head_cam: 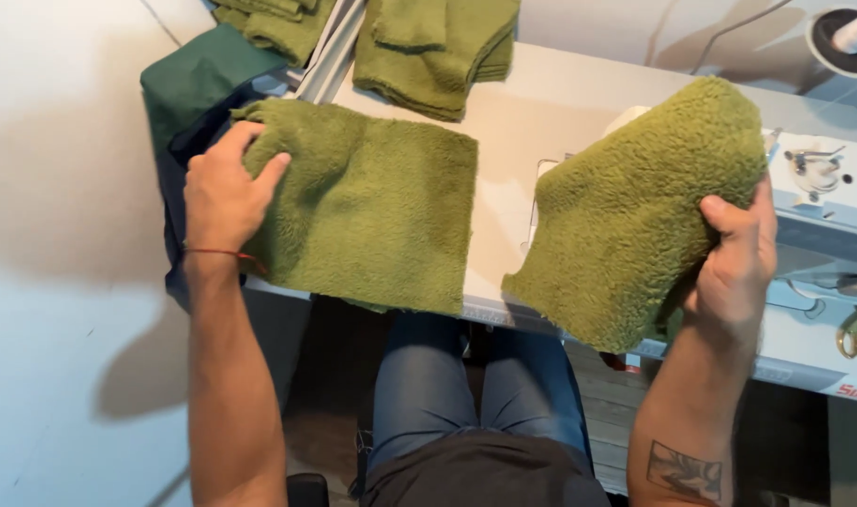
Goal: Inspecting green fabric pieces and using scissors to trim the edges of one piece.
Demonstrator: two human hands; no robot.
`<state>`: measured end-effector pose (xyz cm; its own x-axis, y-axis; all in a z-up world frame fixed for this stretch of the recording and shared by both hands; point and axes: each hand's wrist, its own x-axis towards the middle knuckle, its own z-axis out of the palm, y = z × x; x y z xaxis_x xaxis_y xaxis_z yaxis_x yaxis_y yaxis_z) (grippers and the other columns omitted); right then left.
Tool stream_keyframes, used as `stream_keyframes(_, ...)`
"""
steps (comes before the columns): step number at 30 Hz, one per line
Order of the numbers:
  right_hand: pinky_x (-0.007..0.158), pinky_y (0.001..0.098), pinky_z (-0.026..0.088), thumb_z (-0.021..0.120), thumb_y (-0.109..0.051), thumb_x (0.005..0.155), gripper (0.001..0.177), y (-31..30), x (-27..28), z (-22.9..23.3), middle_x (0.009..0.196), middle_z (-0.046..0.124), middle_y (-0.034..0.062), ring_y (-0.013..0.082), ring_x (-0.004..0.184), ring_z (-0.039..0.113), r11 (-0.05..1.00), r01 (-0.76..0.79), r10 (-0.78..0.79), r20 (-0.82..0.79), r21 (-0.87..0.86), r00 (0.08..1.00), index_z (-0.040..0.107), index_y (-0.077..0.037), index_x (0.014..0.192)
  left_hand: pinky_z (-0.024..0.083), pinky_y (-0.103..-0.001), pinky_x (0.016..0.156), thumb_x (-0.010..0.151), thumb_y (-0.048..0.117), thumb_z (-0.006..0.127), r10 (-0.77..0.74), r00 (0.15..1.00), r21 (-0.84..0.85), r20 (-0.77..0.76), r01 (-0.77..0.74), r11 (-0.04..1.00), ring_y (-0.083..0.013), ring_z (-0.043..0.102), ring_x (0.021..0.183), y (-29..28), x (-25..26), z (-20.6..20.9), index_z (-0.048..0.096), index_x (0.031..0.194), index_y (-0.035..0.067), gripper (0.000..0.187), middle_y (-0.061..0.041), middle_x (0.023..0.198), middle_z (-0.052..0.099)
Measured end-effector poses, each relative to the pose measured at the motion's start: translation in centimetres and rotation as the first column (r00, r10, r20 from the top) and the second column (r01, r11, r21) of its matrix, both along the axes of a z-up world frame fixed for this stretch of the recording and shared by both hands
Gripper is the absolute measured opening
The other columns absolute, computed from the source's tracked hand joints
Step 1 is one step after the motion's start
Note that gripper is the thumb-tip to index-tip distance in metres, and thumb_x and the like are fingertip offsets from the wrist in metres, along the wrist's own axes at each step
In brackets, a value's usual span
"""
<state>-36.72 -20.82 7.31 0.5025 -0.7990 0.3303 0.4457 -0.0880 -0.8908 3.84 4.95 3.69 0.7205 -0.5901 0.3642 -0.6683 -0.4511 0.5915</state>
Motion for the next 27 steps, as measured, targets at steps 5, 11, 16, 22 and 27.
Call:
stream_keyframes(5,0.119,0.0357,0.046,0.049,-0.005,0.103,0.06,0.6,1.2,0.4,0.141,0.056,0.0144,0.0242,0.129,0.057,1.0,-0.021,0.021,0.001,-0.013,1.0,0.038,0.005,0.161,0.054,-0.053,0.075,0.092,0.032,0.079,0.031,0.999,0.073,0.016,-0.032,0.997,-0.0424,0.07,0.084,-0.5,-1.1,0.1,0.071,0.128,0.018,0.039,-0.021,0.087,0.073)
stream_keyframes(11,0.119,0.0375,0.047,0.048,-0.004,0.1,0.064,1.8,4.3,0.4,0.144,0.057,0.0131,0.0235,0.132,0.058,0.998,-0.067,0.066,-0.085,-0.009,0.994,0.035,0.001,0.162,0.055,-0.049,0.079,0.094,0.028,0.075,0.014,0.998,-0.056,-0.064,-0.018,0.998,-0.0385,0.073,0.085,0.3,-0.8,-0.5,0.067,0.132,0.017,0.041,-0.019,0.1,0.076)
stream_keyframes(16,0.103,0.0364,0.052,0.047,-0.005,0.102,0.049,2.6,9.3,-1.9,0.133,0.062,0.0126,0.0213,0.118,0.062,0.976,-0.191,0.205,-0.14,0.109,0.969,0.041,-0.001,0.151,0.056,-0.039,0.1,0.096,0.003,0.076,-0.263,0.965,-0.368,0.005,0.246,0.897,-0.0278,0.073,0.118,1.2,-0.6,-1.5,0.063,0.139,0.002,0.045,-0.018,0.126,0.074)
stream_keyframes(22,0.097,0.0367,0.057,0.043,-0.007,0.105,0.044,3.0,13.8,-8.1,0.132,0.062,0.014,0.0213,0.114,0.064,0.905,-0.284,0.303,-0.014,0.316,0.953,0.044,-0.001,0.149,0.059,-0.032,0.096,0.085,0.003,0.074,-0.213,0.957,-0.274,-0.195,0.155,0.949,-0.0234,0.076,0.11,-1.3,-7.7,-4.0,0.073,0.12,0.008,0.036,-0.013,0.122,0.077)
stream_keyframes(27,0.096,0.0393,0.057,0.041,-0.012,0.103,0.044,4.1,14.4,-8.3,0.133,0.061,0.0139,0.0231,0.117,0.065,0.873,-0.275,0.304,-0.01,0.402,0.952,0.044,-0.004,0.146,0.055,-0.04,0.1,0.08,0.003,0.076,-0.243,0.97,-0.259,-0.002,0.234,0.937,-0.0359,0.067,0.119,-3.3,-12.3,-5.1,0.073,0.119,0.009,0.04,-0.019,0.138,0.064)
